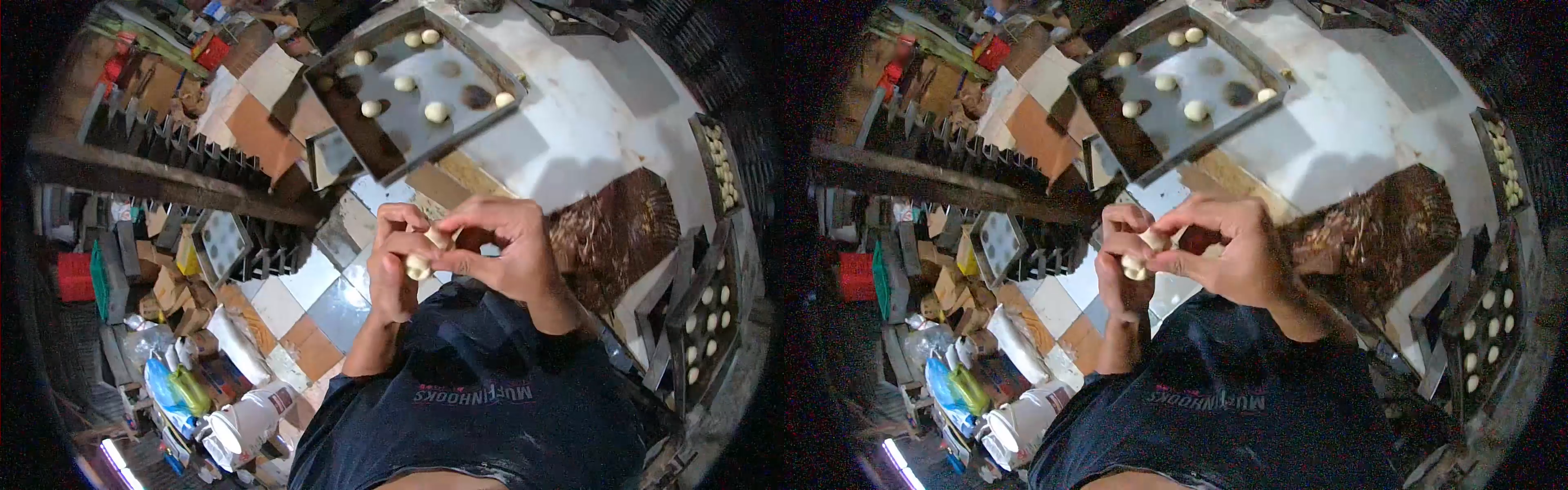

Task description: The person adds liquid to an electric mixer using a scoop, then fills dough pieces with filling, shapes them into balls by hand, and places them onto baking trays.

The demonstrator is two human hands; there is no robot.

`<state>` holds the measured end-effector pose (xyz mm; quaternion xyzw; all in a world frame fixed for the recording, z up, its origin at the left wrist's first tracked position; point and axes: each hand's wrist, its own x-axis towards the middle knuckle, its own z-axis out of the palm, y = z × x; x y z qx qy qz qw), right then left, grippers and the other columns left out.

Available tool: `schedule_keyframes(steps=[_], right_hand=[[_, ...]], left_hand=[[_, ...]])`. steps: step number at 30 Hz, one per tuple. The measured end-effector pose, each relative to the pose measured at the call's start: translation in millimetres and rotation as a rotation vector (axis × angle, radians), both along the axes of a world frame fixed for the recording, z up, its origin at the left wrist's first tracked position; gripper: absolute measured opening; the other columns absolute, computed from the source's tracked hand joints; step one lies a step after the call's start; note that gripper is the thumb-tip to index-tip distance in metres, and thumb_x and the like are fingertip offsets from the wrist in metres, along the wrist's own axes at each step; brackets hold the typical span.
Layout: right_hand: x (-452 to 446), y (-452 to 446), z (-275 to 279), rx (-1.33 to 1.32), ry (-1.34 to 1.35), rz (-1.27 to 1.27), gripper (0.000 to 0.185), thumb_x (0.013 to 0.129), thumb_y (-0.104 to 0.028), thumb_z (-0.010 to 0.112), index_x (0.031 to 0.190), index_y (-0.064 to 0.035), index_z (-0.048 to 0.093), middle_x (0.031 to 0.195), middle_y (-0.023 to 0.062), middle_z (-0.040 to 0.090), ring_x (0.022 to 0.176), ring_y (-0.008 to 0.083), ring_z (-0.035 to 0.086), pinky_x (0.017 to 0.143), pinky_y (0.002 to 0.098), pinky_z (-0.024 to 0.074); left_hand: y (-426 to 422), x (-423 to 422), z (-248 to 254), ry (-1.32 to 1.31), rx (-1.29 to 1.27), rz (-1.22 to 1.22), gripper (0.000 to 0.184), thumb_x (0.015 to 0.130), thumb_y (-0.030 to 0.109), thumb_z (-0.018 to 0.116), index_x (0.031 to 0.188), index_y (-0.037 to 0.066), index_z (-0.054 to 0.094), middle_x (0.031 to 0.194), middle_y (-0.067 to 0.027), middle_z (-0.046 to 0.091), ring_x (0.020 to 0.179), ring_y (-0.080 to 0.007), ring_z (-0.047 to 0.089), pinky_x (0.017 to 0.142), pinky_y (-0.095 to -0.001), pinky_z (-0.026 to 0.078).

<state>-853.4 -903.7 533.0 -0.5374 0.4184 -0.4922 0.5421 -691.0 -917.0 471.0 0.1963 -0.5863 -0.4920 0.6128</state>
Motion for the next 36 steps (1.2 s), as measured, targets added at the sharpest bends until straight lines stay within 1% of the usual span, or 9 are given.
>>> schedule_keyframes(steps=[4,8,11,16,19,23,26,31,36], right_hand=[[-13.8,-43.4,-9.5,-0.628,0.113,-0.123,0.026,0.070,0.000,0.072,0.094,0.0052,0.065,0.093,0.0170,0.065,0.087,0.0246,0.065,0.076,0.0311,0.0520],[-13.8,-76.1,-23.4,-0.869,0.236,-0.348,0.022,0.073,-0.002,0.070,0.094,-0.0012,0.067,0.102,0.0161,0.065,0.089,0.0281,0.067,0.079,0.0345,0.0535],[-19.5,-98.7,-28.3,-0.716,0.073,-0.289,0.018,0.075,-0.005,0.071,0.093,-0.0032,0.067,0.099,0.0152,0.066,0.087,0.0261,0.068,0.077,0.0333,0.0539],[-28.0,-149.3,-51.1,-0.485,0.456,-0.166,0.012,0.080,-0.006,0.062,0.090,0.0016,0.063,0.096,0.0167,0.064,0.091,0.0324,0.062,0.080,0.0384,0.0493],[-8.5,-172.2,-41.4,-0.390,0.568,-0.492,0.015,0.082,-0.004,0.058,0.096,0.0028,0.062,0.102,0.0165,0.062,0.094,0.0334,0.060,0.085,0.0413,0.0481],[26.2,-230.6,-84.3,-0.630,0.799,-0.182,0.032,0.077,-0.006,0.062,0.108,0.0031,0.056,0.118,0.0210,0.052,0.106,0.0365,0.054,0.090,0.0433,0.0456],[29.4,-264.3,-113.8,-0.519,0.692,-0.191,0.018,0.082,-0.006,0.057,0.098,0.0019,0.058,0.104,0.0187,0.057,0.094,0.0344,0.058,0.083,0.0419,0.0473],[-9.1,-345.6,-140.2,-0.234,0.745,-0.483,0.014,0.092,-0.008,0.049,0.097,0.0002,0.059,0.090,0.0166,0.060,0.083,0.0316,0.060,0.075,0.0364,0.0478],[-44.5,-377.7,-223.7,-0.271,1.324,-0.265,0.054,0.090,-0.028,0.056,0.133,0.0003,0.039,0.133,0.0270,0.041,0.121,0.0457,0.041,0.104,0.0438,0.0346]], left_hand=[[-55.3,-23.9,20.3,-0.132,-0.202,0.245,0.031,0.083,0.031,0.065,0.100,0.007,0.056,0.097,-0.0121,0.043,0.090,-0.0213,0.044,0.078,-0.0335,0.040],[-85.0,-54.9,21.9,0.016,0.011,0.413,0.071,0.073,0.036,0.077,0.124,0.003,0.039,0.104,-0.0107,0.042,0.090,-0.0184,0.044,0.077,-0.0308,0.040],[-126.9,-51.1,6.1,-0.060,0.069,-0.049,0.108,0.048,0.051,0.090,0.128,0.002,0.038,0.111,-0.0079,0.042,0.093,-0.0144,0.046,0.076,-0.0293,0.039],[-201.5,-47.0,-14.5,-0.199,-0.043,0.036,0.039,0.074,0.027,0.078,0.061,0.004,0.049,0.062,-0.0077,0.053,0.061,-0.0194,0.048,0.055,-0.0332,0.041],[-231.2,-31.2,-38.2,-0.761,0.280,0.056,0.022,0.079,0.011,0.069,0.066,0.003,0.053,0.060,-0.0037,0.052,0.053,-0.0137,0.048,0.051,-0.0278,0.041],[-259.8,-19.6,-84.7,-0.288,0.374,-0.347,0.021,0.082,0.013,0.065,0.099,0.003,0.059,0.098,-0.0049,0.064,0.091,-0.0158,0.059,0.074,-0.0318,0.048],[-293.5,1.7,-116.1,-0.799,0.431,-0.503,0.021,0.082,0.011,0.066,0.099,0.003,0.059,0.098,-0.0027,0.062,0.092,-0.0152,0.058,0.074,-0.0295,0.048],[-322.8,36.6,-100.3,-0.483,0.746,-0.405,0.045,0.076,0.006,0.074,0.118,0.006,0.059,0.078,0.0080,0.035,0.067,-0.0038,0.035,0.060,-0.0175,0.032],[-366.4,87.1,-96.1,-0.415,0.632,-0.055,0.028,0.079,0.004,0.071,0.106,0.007,0.061,0.074,0.0081,0.038,0.065,-0.0030,0.036,0.059,-0.0166,0.032]])
